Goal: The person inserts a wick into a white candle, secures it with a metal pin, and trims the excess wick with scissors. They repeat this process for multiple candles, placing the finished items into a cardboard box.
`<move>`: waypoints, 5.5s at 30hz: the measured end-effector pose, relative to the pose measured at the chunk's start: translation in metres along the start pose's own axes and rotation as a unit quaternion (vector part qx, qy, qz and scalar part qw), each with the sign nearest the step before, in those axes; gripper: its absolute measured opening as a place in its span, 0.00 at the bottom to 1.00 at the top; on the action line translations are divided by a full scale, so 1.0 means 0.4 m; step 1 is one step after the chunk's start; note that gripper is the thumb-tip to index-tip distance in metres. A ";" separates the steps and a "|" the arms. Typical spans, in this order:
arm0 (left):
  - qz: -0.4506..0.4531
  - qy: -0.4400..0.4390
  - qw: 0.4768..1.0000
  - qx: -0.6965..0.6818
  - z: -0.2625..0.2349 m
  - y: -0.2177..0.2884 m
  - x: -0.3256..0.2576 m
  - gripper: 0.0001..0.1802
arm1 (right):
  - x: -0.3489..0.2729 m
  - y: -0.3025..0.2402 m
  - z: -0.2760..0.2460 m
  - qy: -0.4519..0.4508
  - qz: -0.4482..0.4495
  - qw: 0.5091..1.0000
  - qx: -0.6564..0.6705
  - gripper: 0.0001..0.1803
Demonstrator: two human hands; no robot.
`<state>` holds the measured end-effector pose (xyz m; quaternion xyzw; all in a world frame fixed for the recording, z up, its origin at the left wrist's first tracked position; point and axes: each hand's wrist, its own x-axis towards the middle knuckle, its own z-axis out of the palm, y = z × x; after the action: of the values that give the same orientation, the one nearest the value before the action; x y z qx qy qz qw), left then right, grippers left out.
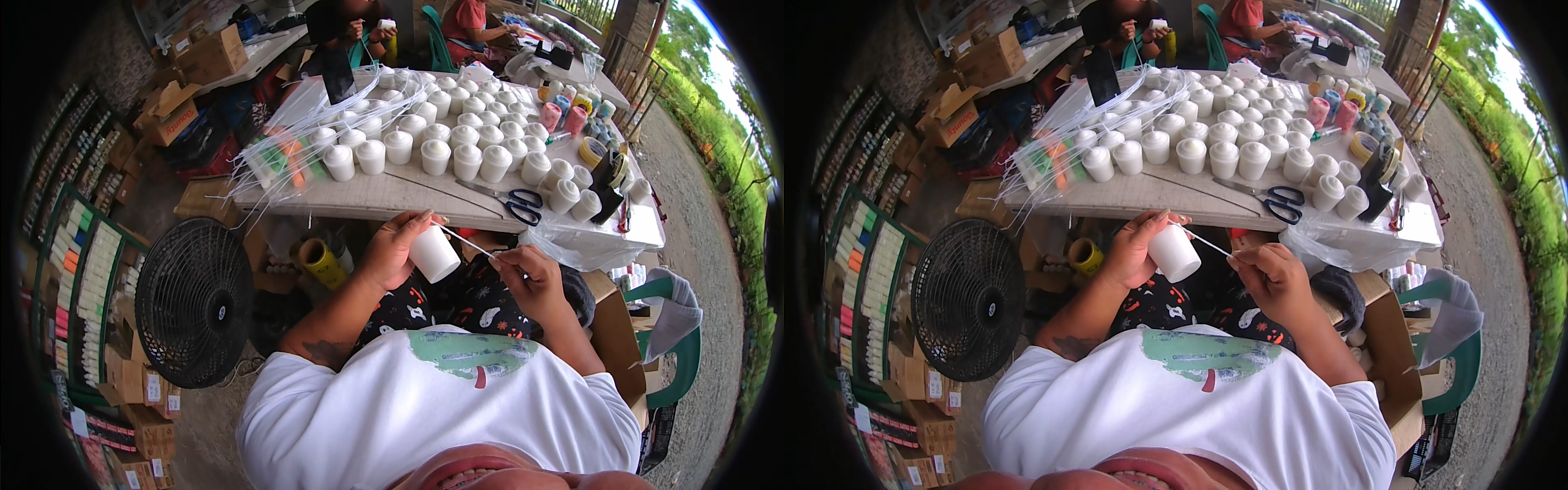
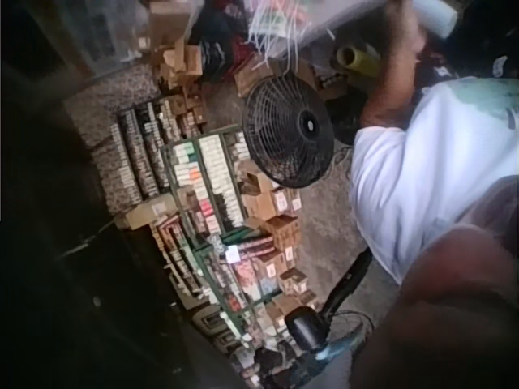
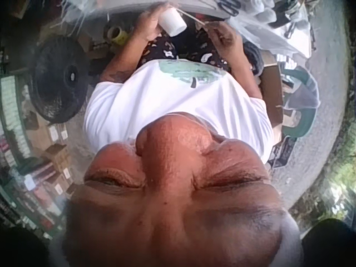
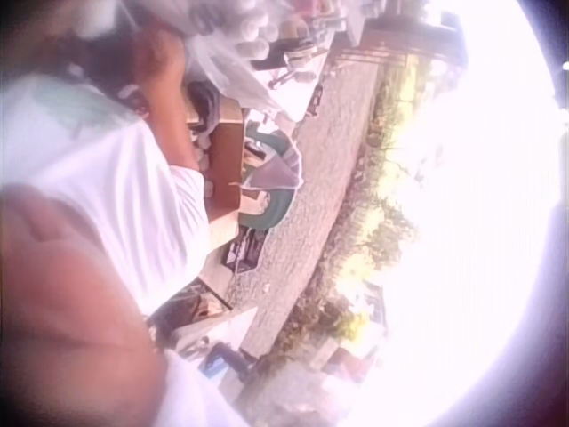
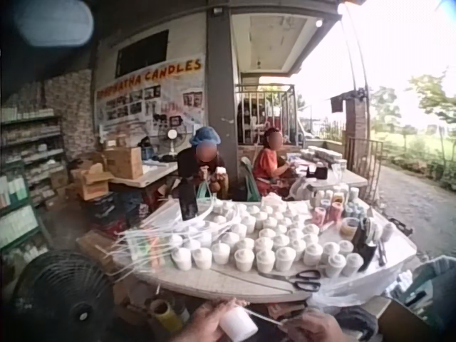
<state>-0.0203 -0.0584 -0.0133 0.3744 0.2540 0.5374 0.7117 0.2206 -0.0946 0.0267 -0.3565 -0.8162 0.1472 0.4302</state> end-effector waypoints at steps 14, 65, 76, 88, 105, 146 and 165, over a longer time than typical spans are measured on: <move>-0.044 0.098 0.984 -0.142 -0.096 0.004 0.041 0.16 | -0.062 0.054 -0.017 0.060 0.171 0.980 0.082 0.03; 0.228 -0.002 0.972 -0.059 0.098 0.119 0.061 0.29 | 0.116 -0.099 0.012 0.085 -0.174 0.980 -0.052 0.11; 0.249 0.003 0.967 -0.048 0.156 0.097 0.047 0.30 | 0.127 -0.094 0.028 0.107 -0.170 0.976 -0.087 0.11; 0.268 0.039 0.961 -0.049 0.182 0.091 0.074 0.29 | 0.079 -0.106 0.020 0.137 0.034 0.990 0.016 0.13; 0.246 0.059 0.967 -0.014 0.190 0.061 0.104 0.34 | 0.114 -0.033 0.014 0.130 -0.001 0.990 -0.048 0.08; 0.145 0.042 0.982 -0.114 -0.085 0.086 -0.019 0.19 | -0.081 0.043 0.072 -0.207 0.196 0.956 0.069 0.40; 0.184 0.356 0.545 0.736 -0.315 0.011 -0.197 0.52 | 0.066 -0.028 0.012 -0.167 0.109 0.979 0.035 0.35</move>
<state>-0.1421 -0.1005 -0.0873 0.5840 0.7183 0.3702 -0.0771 0.2016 -0.0836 0.0457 -0.3980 -0.8272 0.2790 0.2820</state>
